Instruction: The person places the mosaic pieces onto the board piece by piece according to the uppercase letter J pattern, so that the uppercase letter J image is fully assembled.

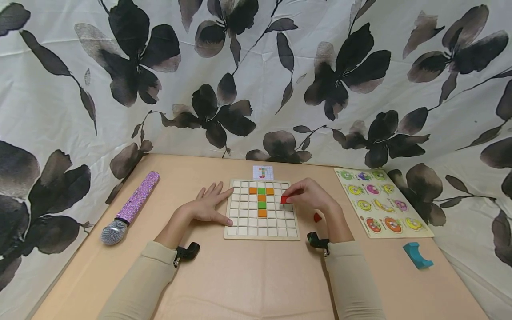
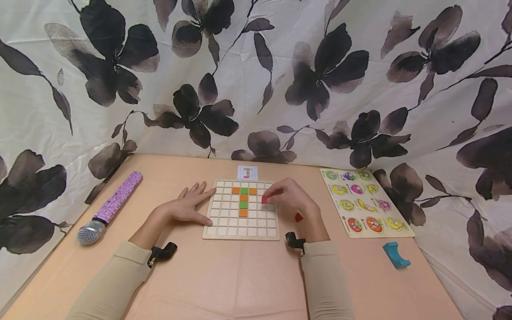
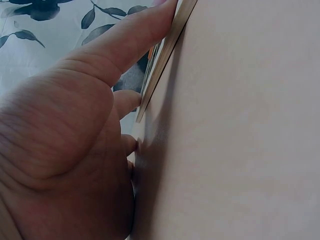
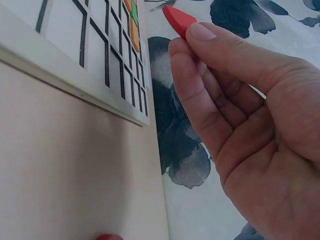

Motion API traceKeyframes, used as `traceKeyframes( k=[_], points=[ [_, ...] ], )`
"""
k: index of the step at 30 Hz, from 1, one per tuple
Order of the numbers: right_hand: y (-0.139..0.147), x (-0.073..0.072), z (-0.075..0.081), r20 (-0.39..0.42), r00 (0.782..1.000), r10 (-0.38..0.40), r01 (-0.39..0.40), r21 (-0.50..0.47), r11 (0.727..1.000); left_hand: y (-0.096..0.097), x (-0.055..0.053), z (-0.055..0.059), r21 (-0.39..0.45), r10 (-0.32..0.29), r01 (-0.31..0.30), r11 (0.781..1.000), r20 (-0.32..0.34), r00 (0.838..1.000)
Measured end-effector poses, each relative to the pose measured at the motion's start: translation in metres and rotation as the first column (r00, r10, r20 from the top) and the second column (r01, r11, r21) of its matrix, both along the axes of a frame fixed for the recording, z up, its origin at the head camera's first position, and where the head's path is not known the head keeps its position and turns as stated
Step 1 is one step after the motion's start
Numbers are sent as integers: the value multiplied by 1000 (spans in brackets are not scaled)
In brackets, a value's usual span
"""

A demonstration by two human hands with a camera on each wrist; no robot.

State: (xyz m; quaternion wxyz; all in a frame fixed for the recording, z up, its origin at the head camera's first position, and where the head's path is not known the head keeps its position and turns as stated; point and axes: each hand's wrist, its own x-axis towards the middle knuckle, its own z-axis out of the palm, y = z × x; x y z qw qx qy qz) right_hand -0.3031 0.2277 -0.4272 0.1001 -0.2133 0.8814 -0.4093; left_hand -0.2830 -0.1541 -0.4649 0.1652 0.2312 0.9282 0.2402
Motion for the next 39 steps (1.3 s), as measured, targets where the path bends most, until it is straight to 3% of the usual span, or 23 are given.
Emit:
traceKeyframes(
  k=[10,23,31,39],
  points=[
    [-11,0,-1,13,999,37,-37,-19,999,0,-1,0,0,3,-3,1000,-6,1000],
    [-30,3,-4,71,986,151,-148,-39,988,0,-1,-1,3,-2,2,1000,-13,1000],
    [-42,7,-5,84,972,219,-217,-29,976,-2,-5,-12,48,-7,8,999,-26,1000],
    [-53,11,-7,105,958,268,-269,-5,963,-1,0,-2,55,-4,4,998,2,1000]
  ],
)
